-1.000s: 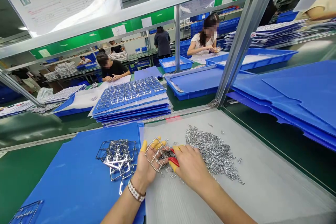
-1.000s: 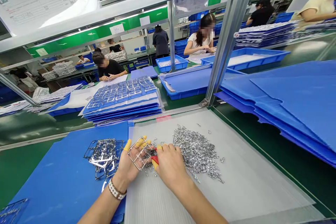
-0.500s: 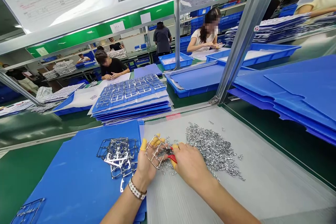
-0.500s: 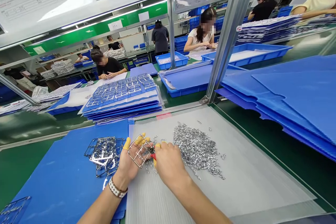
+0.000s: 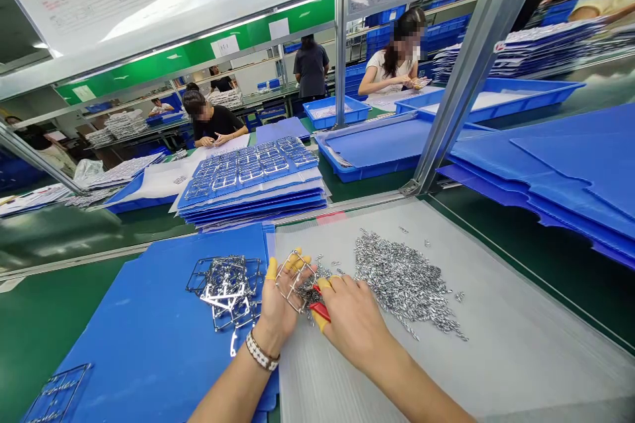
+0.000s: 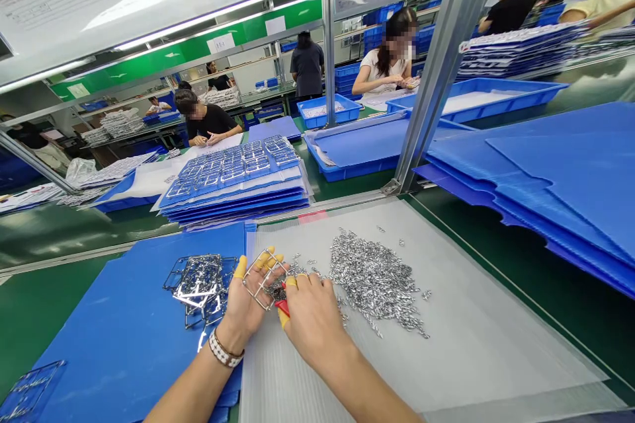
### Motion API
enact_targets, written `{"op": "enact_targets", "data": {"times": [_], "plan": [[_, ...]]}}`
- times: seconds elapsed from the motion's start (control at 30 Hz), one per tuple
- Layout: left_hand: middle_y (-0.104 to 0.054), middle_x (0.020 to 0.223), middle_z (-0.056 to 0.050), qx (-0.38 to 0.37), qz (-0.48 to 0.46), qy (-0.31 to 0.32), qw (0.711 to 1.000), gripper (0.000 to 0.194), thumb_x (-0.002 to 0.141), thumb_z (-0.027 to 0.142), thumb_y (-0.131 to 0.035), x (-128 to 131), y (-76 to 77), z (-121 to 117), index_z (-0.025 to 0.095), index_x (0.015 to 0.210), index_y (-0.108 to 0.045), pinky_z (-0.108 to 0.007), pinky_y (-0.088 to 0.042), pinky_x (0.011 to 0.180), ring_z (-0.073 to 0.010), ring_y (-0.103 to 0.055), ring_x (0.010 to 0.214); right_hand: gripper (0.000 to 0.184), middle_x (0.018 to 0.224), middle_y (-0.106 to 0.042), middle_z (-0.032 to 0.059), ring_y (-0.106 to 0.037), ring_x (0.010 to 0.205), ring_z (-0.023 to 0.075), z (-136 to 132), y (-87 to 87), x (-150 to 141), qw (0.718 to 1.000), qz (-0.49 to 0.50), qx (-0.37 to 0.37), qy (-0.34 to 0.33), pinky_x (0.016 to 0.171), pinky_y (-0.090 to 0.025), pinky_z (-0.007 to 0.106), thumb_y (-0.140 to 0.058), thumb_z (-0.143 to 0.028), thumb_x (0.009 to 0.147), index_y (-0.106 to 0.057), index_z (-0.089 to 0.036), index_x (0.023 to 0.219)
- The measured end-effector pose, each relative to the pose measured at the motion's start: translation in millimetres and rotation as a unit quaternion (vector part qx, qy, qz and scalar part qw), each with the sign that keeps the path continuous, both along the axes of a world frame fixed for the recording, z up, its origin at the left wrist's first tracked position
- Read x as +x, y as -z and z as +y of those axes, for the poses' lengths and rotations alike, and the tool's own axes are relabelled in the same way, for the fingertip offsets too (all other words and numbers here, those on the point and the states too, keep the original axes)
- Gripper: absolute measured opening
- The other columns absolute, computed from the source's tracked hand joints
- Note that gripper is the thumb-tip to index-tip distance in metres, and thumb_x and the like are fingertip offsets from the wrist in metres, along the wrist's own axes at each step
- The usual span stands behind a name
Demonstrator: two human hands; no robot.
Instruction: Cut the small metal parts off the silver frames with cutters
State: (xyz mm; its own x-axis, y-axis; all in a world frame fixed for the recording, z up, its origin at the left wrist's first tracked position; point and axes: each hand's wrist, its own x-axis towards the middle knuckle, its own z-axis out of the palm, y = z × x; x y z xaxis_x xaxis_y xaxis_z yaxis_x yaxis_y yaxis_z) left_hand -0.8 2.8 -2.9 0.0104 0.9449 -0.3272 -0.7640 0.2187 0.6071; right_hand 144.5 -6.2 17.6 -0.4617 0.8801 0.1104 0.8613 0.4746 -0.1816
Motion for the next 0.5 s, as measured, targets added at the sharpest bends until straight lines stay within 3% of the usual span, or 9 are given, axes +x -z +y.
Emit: {"op": "enact_targets", "data": {"times": [0.3,0.5], "plan": [[-0.063,0.116,-0.012,0.016,0.005,-0.012,1.000,0.048,0.089,0.055,-0.043,2,-3.2,-2,0.017,0.112,-0.064,-0.033,-0.050,0.070,-0.0271,-0.059,0.105,0.015,0.089,-0.067,0.0071,-0.062,0.087,0.0249,-1,-2.7,-1,0.999,-0.031,-0.005,0.003,0.071,-0.041,0.034,-0.064,-0.020,0.079,-0.065,-0.019,0.094],[-0.064,0.117,-0.010,0.024,0.049,0.015,0.998,0.053,0.088,0.058,-0.043,10,3.9,-4,0.020,0.118,-0.063,-0.030,-0.047,0.073,-0.0259,-0.059,0.106,0.010,0.084,-0.067,0.0055,-0.064,0.080,0.0239,1,0.2,26,1.000,0.007,0.014,0.021,0.069,-0.045,0.034,-0.059,-0.023,0.080,-0.063,-0.021,0.088]]}}
